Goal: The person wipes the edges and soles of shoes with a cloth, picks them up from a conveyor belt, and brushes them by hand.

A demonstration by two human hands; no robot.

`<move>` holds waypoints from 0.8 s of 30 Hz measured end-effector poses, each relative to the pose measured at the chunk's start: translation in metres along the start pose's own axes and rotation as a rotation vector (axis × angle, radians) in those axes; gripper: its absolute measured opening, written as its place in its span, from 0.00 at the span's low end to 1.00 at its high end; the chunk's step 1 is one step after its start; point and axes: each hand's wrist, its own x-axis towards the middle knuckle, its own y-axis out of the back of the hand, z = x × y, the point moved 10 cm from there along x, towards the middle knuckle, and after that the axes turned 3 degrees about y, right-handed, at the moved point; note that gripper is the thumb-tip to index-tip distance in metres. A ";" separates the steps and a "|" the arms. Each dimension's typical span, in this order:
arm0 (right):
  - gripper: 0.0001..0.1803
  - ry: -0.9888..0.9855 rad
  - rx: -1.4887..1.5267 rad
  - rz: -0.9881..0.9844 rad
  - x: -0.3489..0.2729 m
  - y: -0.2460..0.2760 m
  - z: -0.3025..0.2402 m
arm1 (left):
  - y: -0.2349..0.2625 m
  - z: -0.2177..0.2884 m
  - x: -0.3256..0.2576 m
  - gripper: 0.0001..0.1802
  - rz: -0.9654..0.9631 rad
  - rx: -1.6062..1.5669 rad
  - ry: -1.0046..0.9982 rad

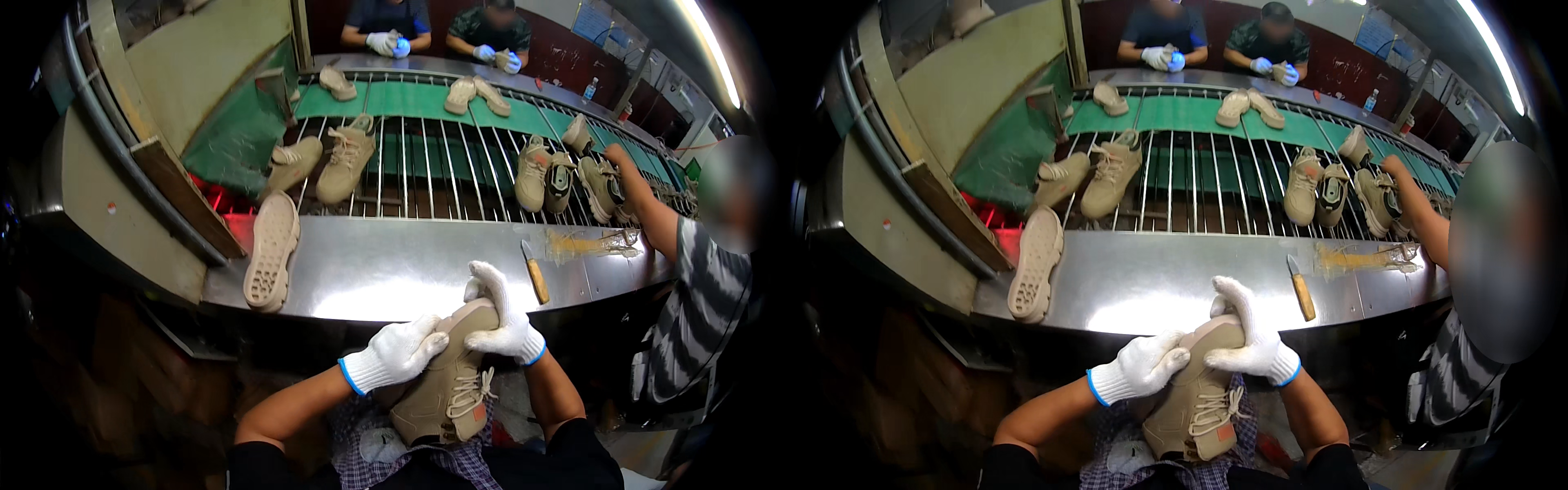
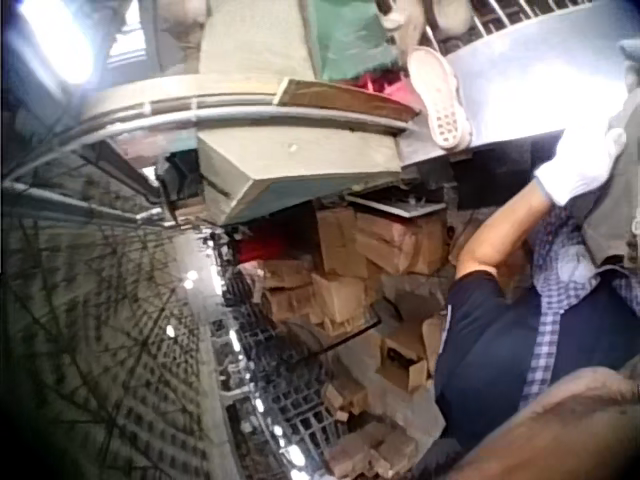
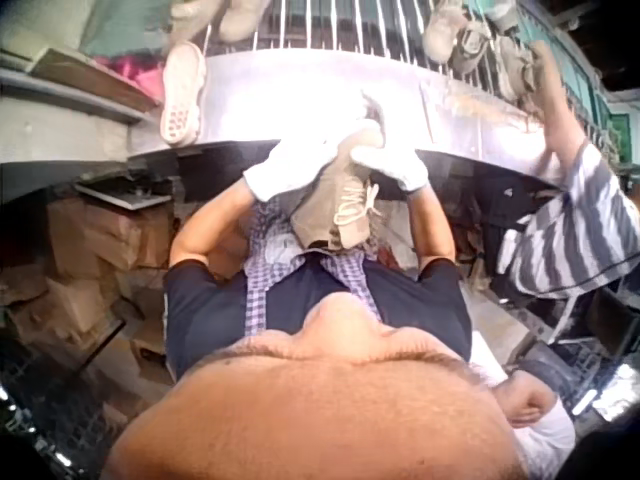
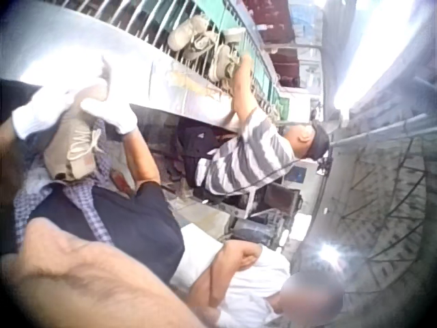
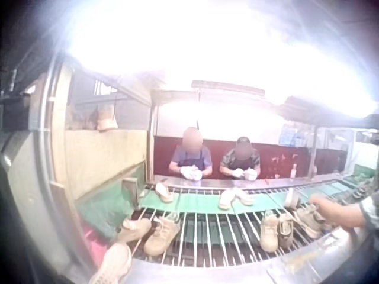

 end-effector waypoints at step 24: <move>0.59 -0.036 0.674 0.259 -0.063 -0.009 -0.055 | 0.034 -0.082 -0.023 0.54 0.308 -1.227 0.273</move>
